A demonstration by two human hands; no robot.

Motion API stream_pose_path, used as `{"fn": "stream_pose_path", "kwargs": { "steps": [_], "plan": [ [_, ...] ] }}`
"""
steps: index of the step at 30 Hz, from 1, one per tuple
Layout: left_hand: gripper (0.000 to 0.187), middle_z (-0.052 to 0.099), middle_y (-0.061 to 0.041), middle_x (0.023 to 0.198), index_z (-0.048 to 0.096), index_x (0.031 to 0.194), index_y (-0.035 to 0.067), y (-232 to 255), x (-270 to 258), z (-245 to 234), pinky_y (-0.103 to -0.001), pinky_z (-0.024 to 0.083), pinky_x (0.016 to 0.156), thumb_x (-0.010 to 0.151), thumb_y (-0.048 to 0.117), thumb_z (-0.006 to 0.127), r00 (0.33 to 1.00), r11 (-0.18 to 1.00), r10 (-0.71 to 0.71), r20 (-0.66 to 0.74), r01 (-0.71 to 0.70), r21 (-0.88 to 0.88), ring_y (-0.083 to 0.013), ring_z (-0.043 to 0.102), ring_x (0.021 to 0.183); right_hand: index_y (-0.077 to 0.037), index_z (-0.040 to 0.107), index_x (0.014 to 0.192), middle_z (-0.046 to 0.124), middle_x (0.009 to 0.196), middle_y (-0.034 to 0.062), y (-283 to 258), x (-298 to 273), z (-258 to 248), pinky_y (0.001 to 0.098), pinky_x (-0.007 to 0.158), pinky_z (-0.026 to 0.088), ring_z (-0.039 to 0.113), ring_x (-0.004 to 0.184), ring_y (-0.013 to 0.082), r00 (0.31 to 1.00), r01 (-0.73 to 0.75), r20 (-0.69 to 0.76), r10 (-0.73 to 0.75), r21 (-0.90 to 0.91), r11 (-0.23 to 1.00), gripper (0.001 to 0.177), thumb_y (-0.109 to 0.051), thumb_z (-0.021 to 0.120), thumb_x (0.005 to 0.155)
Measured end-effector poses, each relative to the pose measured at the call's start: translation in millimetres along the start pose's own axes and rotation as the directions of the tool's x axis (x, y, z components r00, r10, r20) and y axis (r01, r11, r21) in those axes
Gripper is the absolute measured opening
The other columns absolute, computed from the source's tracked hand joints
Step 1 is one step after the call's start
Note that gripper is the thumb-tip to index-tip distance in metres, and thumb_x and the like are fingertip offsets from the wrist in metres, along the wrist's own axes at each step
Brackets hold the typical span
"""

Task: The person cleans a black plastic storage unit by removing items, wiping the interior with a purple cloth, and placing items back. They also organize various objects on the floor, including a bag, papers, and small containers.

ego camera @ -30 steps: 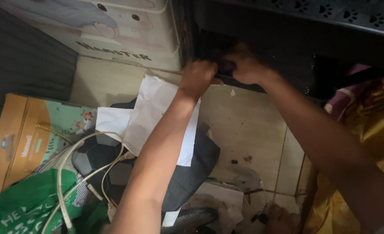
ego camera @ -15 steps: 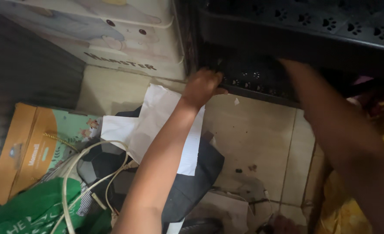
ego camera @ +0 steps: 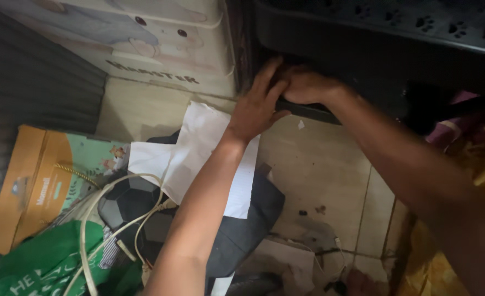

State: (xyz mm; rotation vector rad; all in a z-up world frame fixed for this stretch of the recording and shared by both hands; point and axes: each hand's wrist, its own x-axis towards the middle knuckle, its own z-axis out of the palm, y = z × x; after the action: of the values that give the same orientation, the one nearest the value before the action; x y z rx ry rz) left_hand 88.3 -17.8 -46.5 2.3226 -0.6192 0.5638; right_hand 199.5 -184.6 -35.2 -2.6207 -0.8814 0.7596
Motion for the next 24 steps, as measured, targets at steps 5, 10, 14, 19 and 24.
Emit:
{"fn": "stream_pose_path", "kwargs": {
  "steps": [5,10,14,19,24],
  "plan": [
    [0.093,0.025,-0.012,0.166,0.043,0.144,0.013,0,-1,2,-0.043,0.056,0.107,0.069,0.026,0.096,0.999,0.999,-0.042,0.007,0.042,-0.025,-0.0389,0.043,0.146,-0.006,0.069,0.127,0.066,0.134,0.0208,-9,-5,3,0.0423,0.104,0.048,0.063,0.123,0.0348,0.988,-0.145,0.084,0.132,0.179,0.973,0.041,-0.019,0.051,0.093],
    [0.099,0.023,-0.008,0.169,0.034,0.146,0.015,8,3,1,-0.044,0.057,0.106,0.069,0.026,0.096,0.995,0.991,-0.103,0.0,0.103,-0.081,-0.0397,0.049,0.143,-0.012,0.064,0.136,0.062,0.134,0.0091,1,8,-3,0.0505,0.102,0.045,0.056,0.122,0.0259,0.919,-0.382,0.149,0.365,0.561,0.734,0.041,-0.028,0.056,0.098],
    [0.111,0.02,-0.011,0.167,0.028,0.152,0.013,14,8,-15,-0.047,0.055,0.101,0.066,0.024,0.097,0.987,0.987,-0.134,0.087,0.14,-0.08,-0.0442,0.051,0.136,0.003,0.058,0.128,0.066,0.114,0.0173,38,5,-5,0.0446,0.097,0.056,0.066,0.1,0.0281,0.933,-0.325,0.294,0.207,0.936,0.135,0.037,-0.02,0.061,0.099],
    [0.107,0.024,-0.01,0.171,0.023,0.16,0.014,5,2,-41,-0.044,0.06,0.088,0.075,0.017,0.087,0.906,0.944,-0.26,0.335,0.312,-0.112,-0.0361,0.069,0.107,0.003,0.064,0.12,0.071,0.114,0.015,81,-42,-18,0.0371,0.094,0.06,0.071,0.098,0.0229,0.934,-0.323,0.325,0.151,0.946,-0.035,0.034,-0.021,0.062,0.096],
    [0.046,0.068,-0.015,0.121,0.069,0.118,0.006,-23,12,10,-0.046,0.057,0.086,0.078,0.027,0.08,0.792,0.938,-0.258,0.553,0.069,0.339,-0.0351,0.068,0.109,0.0,0.066,0.122,0.073,0.116,0.0129,55,-98,-26,0.0366,0.093,0.058,0.071,0.099,0.0224,0.924,-0.305,0.297,0.24,0.952,-0.002,0.037,-0.02,0.067,0.091]
  ]
}}
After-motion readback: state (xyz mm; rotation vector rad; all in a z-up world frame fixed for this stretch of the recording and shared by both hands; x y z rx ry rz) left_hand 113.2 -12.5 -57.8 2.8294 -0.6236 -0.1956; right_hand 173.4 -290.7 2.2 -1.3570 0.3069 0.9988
